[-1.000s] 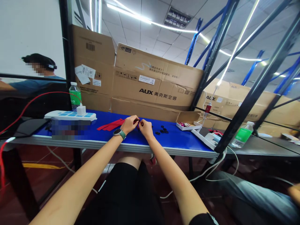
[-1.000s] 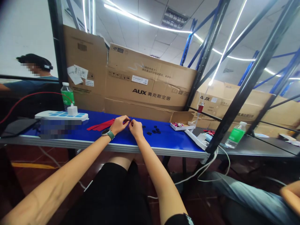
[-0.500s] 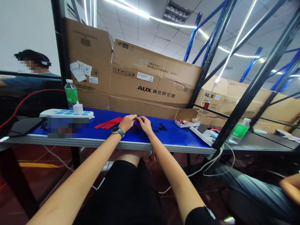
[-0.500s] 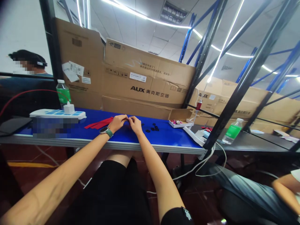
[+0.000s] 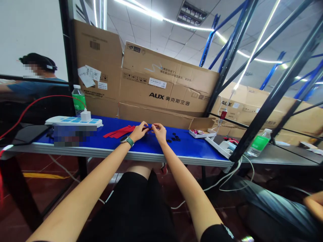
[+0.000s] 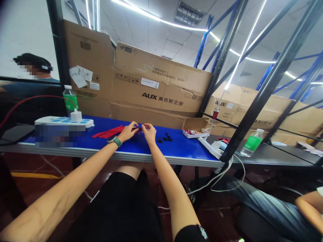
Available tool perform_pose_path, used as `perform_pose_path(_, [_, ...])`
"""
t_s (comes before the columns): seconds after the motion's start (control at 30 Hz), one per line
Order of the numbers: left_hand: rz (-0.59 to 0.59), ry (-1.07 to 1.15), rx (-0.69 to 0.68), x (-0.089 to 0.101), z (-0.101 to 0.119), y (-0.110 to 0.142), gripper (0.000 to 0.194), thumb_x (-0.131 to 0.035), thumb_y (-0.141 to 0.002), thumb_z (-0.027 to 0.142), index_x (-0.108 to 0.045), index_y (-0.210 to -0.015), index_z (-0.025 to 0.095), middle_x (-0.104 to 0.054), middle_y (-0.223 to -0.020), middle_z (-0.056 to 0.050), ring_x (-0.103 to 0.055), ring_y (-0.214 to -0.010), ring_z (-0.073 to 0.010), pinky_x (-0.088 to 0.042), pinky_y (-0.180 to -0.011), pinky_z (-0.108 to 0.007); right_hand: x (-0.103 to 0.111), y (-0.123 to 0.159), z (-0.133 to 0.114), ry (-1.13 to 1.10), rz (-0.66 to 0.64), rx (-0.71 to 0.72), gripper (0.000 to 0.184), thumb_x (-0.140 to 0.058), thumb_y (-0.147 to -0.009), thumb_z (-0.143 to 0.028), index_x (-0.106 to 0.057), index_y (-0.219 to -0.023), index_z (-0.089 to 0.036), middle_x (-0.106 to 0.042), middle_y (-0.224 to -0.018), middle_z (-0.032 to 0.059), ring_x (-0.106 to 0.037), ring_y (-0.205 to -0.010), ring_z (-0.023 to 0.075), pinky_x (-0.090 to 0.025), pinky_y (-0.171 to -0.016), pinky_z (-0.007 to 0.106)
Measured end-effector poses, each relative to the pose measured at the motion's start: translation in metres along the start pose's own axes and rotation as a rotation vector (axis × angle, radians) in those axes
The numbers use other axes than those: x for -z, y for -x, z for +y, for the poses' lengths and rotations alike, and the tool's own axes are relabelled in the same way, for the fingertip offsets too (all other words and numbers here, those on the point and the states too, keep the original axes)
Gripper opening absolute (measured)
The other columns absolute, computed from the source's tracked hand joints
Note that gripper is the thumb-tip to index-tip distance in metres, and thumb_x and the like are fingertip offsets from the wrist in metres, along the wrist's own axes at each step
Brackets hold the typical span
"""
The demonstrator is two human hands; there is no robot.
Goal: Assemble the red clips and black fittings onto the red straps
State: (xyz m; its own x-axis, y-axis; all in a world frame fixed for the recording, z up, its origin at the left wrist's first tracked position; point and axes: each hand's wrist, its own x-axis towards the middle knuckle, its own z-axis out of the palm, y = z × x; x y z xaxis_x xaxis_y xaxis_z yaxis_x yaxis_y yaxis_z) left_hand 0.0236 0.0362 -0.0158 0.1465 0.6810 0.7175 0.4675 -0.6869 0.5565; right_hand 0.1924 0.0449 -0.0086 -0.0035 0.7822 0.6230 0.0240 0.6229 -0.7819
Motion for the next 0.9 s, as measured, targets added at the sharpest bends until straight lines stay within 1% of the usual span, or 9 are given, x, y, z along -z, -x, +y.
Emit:
perform_pose_path(0.07, [-0.027,0.101,0.046,-0.0019,-0.0043,-0.0006,0.023,-0.063,-0.087,0.040,-0.062,-0.102,0.022,-0.074,-0.095,-0.006,-0.072,-0.092,-0.0242,-0.055,-0.088,-0.039,0.0000,0.0009,-0.0006,-0.012,0.029,-0.016,0.035,-0.072,-0.076,-0.049,-0.067,-0.095,-0.019,-0.074,-0.088,0.0060,-0.074,-0.077,0.0214,-0.063,-0.064,0.031])
perform_pose_path(0.13, [-0.045,0.194,0.057,-0.0035,-0.0071,-0.0015,0.032,-0.068,-0.082,0.048,-0.063,-0.099,0.021,-0.074,-0.101,-0.008,-0.072,-0.096,-0.0253,-0.056,-0.090,-0.040,-0.0001,0.0015,-0.0016,-0.001,0.045,-0.032,0.035,-0.073,-0.075,-0.049,-0.067,-0.093,-0.019,-0.074,-0.089,0.0061,-0.074,-0.078,0.0212,-0.063,-0.064,0.031])
perform_pose_path(0.2, [-0.042,0.262,0.077,-0.0043,-0.0083,-0.0026,0.040,-0.075,-0.075,0.051,-0.063,-0.097,0.019,-0.074,-0.100,-0.009,-0.072,-0.095,-0.0259,-0.057,-0.089,-0.042,-0.0008,0.0018,-0.0026,0.002,0.033,-0.044,0.035,-0.073,-0.076,-0.048,-0.066,-0.093,-0.019,-0.074,-0.089,0.0063,-0.074,-0.079,0.0212,-0.063,-0.066,0.031])
perform_pose_path(0.27, [-0.014,0.298,0.093,-0.0043,-0.0085,-0.0035,0.043,-0.079,-0.071,0.051,-0.063,-0.095,0.019,-0.074,-0.098,-0.010,-0.072,-0.093,-0.0256,-0.057,-0.088,-0.043,-0.0019,0.0017,-0.0028,-0.007,0.012,-0.042,0.035,-0.072,-0.077,-0.048,-0.064,-0.097,-0.020,-0.074,-0.088,0.0058,-0.074,-0.079,0.0209,-0.063,-0.067,0.032])
perform_pose_path(0.37, [0.021,0.323,0.099,-0.0040,-0.0085,-0.0041,0.043,-0.077,-0.073,0.051,-0.063,-0.097,0.018,-0.074,-0.098,-0.010,-0.072,-0.092,-0.0251,-0.058,-0.087,-0.043,-0.0033,0.0014,-0.0016,0.022,0.018,0.009,0.034,-0.071,-0.078,-0.047,-0.061,-0.097,-0.021,-0.073,-0.087,0.0043,-0.073,-0.080,0.0190,-0.062,-0.071,0.031])
perform_pose_path(0.5, [-0.015,0.333,0.103,-0.0045,-0.0081,-0.0033,0.044,-0.077,-0.073,0.051,-0.063,-0.098,0.017,-0.074,-0.100,-0.010,-0.072,-0.091,-0.0246,-0.058,-0.087,-0.042,-0.0023,0.0016,0.0004,0.137,0.012,0.103,0.030,-0.069,-0.078,-0.048,-0.061,-0.086,-0.021,-0.072,-0.086,0.0039,-0.070,-0.081,0.0180,-0.060,-0.078,0.030])
perform_pose_path(0.6, [-0.023,0.309,0.077,-0.0051,-0.0072,-0.0022,0.043,-0.078,-0.072,0.050,-0.064,-0.095,0.016,-0.074,-0.099,-0.011,-0.072,-0.092,-0.0251,-0.058,-0.088,-0.042,-0.0011,0.0022,0.0002,0.163,0.012,0.113,0.028,-0.066,-0.081,-0.048,-0.062,-0.086,-0.021,-0.072,-0.085,0.0039,-0.070,-0.081,0.0182,-0.059,-0.080,0.031])
perform_pose_path(0.77, [-0.063,0.286,0.065,-0.0060,-0.0067,-0.0011,0.046,-0.081,-0.070,0.048,-0.066,-0.101,0.017,-0.076,-0.101,-0.011,-0.073,-0.094,-0.0256,-0.059,-0.089,-0.042,-0.0011,0.0036,-0.0018,0.209,0.039,0.103,0.025,-0.065,-0.082,-0.046,-0.061,-0.086,-0.021,-0.072,-0.088,0.0042,-0.070,-0.081,0.0177,-0.058,-0.081,0.030])
perform_pose_path(0.9, [-0.020,0.263,0.062,-0.0048,-0.0072,-0.0014,0.040,-0.077,-0.074,0.048,-0.068,-0.097,0.016,-0.076,-0.097,-0.011,-0.073,-0.090,-0.0254,-0.059,-0.087,-0.042,-0.0022,0.0051,-0.0025,0.192,-0.011,0.091,0.027,-0.064,-0.082,-0.047,-0.061,-0.088,-0.022,-0.073,-0.090,0.0041,-0.070,-0.083,0.0176,-0.059,-0.077,0.028])
